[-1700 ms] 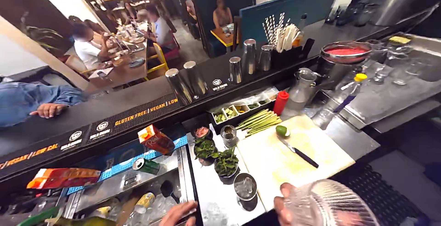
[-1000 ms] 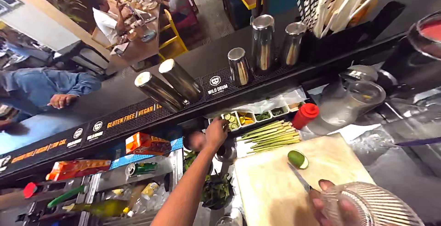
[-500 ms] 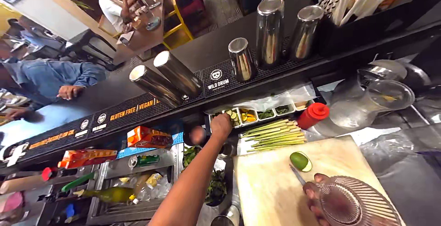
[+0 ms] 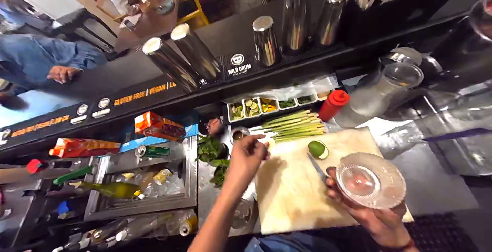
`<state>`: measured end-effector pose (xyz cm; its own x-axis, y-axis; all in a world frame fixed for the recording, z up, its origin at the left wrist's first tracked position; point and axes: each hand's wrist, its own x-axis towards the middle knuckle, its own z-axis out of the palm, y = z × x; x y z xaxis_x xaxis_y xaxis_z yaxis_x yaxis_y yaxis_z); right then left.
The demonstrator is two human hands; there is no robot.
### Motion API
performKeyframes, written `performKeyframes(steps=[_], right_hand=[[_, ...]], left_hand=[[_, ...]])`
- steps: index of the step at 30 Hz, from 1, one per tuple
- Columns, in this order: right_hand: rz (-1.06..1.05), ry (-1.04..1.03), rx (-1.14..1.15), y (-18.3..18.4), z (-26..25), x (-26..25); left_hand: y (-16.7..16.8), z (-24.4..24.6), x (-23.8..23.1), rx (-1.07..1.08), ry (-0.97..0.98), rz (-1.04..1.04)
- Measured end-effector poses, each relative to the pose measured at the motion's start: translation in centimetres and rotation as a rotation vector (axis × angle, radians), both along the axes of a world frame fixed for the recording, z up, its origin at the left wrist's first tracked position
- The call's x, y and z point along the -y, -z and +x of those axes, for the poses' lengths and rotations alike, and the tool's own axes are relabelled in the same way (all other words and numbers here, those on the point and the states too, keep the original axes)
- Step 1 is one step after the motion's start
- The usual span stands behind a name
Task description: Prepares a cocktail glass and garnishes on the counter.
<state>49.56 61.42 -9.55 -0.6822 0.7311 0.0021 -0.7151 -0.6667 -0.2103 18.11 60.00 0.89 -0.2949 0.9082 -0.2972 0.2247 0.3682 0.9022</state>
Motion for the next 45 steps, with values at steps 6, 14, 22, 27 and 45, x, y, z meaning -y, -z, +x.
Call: performKeyframes(steps=[6,14,22,27,45], right_hand=[[0.196,0.129,0.525,-1.2,0.5,1.4],[1.044,0.167,1.79,0.5,-1.4,5.5],[1.244,0.254,1.891,3.1,-5.5,9.4],[1.312,0.278,1.884,3.2,-7.2,10.5],[1.497,0.33,2.006,3.2,-10.6,12.4]], left_hand=[[12.0,7.0,9.6,-0.006,0.172,-0.217],[17.0,7.7,13.8,-0.206,0.061,-0.173],[19.1,6.7,15.1,-0.313,0.178,-0.003],[19.0,6.5,15.7,-0.276,0.128,0.028],[16.5,4.7,17.2,-0.156,0.203,0.088]])
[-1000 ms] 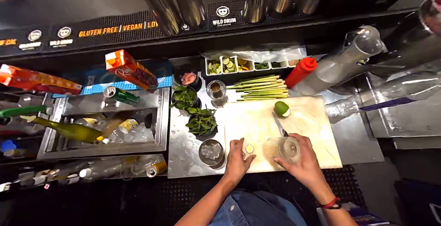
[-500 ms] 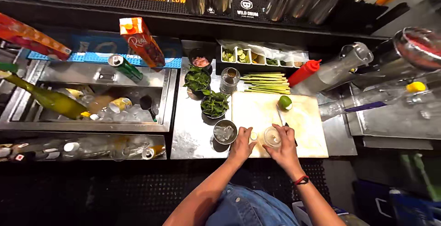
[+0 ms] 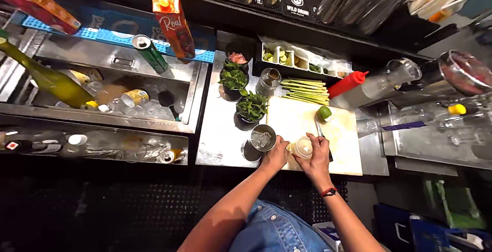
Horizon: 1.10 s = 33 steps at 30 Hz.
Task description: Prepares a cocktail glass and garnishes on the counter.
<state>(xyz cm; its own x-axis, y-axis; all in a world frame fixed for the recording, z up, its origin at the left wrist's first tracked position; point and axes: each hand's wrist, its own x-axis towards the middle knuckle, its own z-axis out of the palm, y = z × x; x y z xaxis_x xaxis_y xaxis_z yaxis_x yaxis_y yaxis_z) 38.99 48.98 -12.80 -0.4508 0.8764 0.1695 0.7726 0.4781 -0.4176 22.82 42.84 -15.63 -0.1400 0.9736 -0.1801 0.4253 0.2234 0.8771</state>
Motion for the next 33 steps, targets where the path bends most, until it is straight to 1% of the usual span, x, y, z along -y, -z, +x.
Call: performKeyframes(steps=[1,3,4,5,7,10,11,13,15,18,20,22,25,27,31,33], right_hand=[[0.026,0.042,0.015,0.2,-0.2,0.1],[0.048,0.13,0.041,0.6,-0.5,0.4],[0.052,0.151,0.047,0.7,-0.7,0.5],[0.054,0.15,0.042,0.7,-0.7,0.7],[0.026,0.085,-0.002,0.7,-0.4,0.9],[-0.115,-0.107,-0.051,0.2,0.8,0.8],[-0.133,-0.146,-0.052,0.2,1.2,0.6],[-0.132,-0.138,-0.056,0.1,1.7,0.3],[-0.079,-0.097,-0.026,0.4,1.6,0.0],[0.023,-0.014,0.01,0.8,0.5,0.4],[0.052,0.011,0.006,0.8,-0.2,0.7],[0.013,-0.032,-0.026,0.7,-0.4,1.1],[-0.093,-0.174,-0.043,0.4,0.5,1.2],[-0.113,-0.133,-0.067,0.3,0.6,1.4],[0.063,0.032,-0.033,1.3,-0.6,1.7],[0.105,0.081,-0.011,1.4,-1.3,2.0]], left_hand=[[0.3,0.0,-0.2,0.002,0.006,-0.002],[1.9,0.4,-0.9,-0.004,0.019,0.001],[2.3,0.4,-1.0,-0.003,0.025,-0.004],[1.9,0.3,-0.8,0.004,0.024,-0.012],[0.7,0.0,-0.4,0.027,0.023,-0.032],[3.1,0.4,-1.2,0.014,0.041,0.011],[3.4,0.4,-1.4,0.009,0.044,0.021],[3.3,0.3,-1.5,0.021,0.057,0.007],[3.2,0.2,-1.5,0.037,0.054,-0.003],[3.3,0.2,-1.4,0.022,0.059,-0.022],[3.4,0.3,-1.5,0.013,0.074,-0.035],[3.5,0.3,-1.4,0.013,0.081,-0.045],[3.6,0.1,-1.3,0.051,0.075,-0.029],[3.6,0.1,-1.2,0.066,0.071,-0.013],[3.3,0.1,-1.3,0.043,0.071,-0.034],[3.1,0.0,-1.3,0.009,0.099,-0.061]])
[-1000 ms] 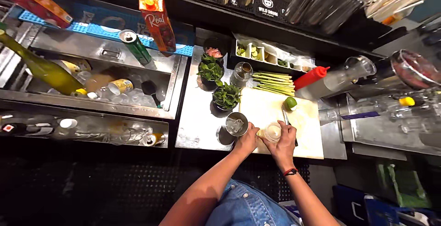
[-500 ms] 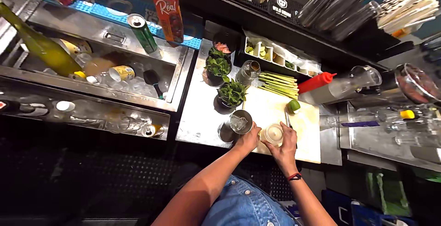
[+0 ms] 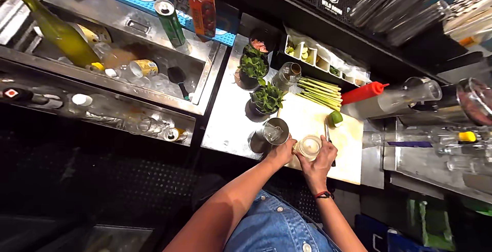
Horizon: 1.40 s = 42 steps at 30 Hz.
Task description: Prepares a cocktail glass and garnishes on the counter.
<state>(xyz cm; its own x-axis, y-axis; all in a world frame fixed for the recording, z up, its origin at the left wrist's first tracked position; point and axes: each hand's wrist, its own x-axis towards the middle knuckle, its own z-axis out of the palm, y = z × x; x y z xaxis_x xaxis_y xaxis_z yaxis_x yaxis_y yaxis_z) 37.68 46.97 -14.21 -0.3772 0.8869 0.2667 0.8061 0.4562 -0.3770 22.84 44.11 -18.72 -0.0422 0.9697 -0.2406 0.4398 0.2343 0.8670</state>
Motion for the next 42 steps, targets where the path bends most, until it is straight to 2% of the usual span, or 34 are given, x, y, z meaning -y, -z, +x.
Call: performKeyframes(steps=[6,12,17,22,27,33,35,38,42], right_hand=[[-0.19,-0.191,-0.06,-0.6,1.5,-0.3],[-0.05,-0.016,0.002,-0.4,0.6,-0.5],[-0.191,-0.194,-0.066,-0.5,2.0,-0.4],[-0.049,-0.03,0.036,-0.6,0.5,-0.4],[-0.225,-0.212,-0.074,-0.8,1.9,-0.3],[-0.055,-0.047,0.034,-0.7,0.7,-0.4],[-0.077,-0.075,0.002,-0.4,0.8,-0.2],[-0.233,-0.205,-0.051,-0.7,2.0,-0.2],[-0.1,-0.112,-0.023,-0.7,1.6,-0.5]], left_hand=[[0.0,-0.1,0.0,0.011,-0.007,-0.004],[0.4,0.1,-0.1,0.023,-0.012,0.008],[0.2,-0.1,-0.2,0.033,-0.003,-0.014],[0.3,-0.2,-0.2,0.056,0.01,-0.019],[0.6,-0.2,-0.1,0.04,-0.014,0.021],[0.6,-0.1,-0.2,0.022,0.001,0.013],[0.6,-0.2,-0.2,0.017,0.01,0.002],[0.8,-0.1,-0.2,0.003,-0.015,0.024],[0.1,-0.6,-0.1,0.031,-0.001,0.016]])
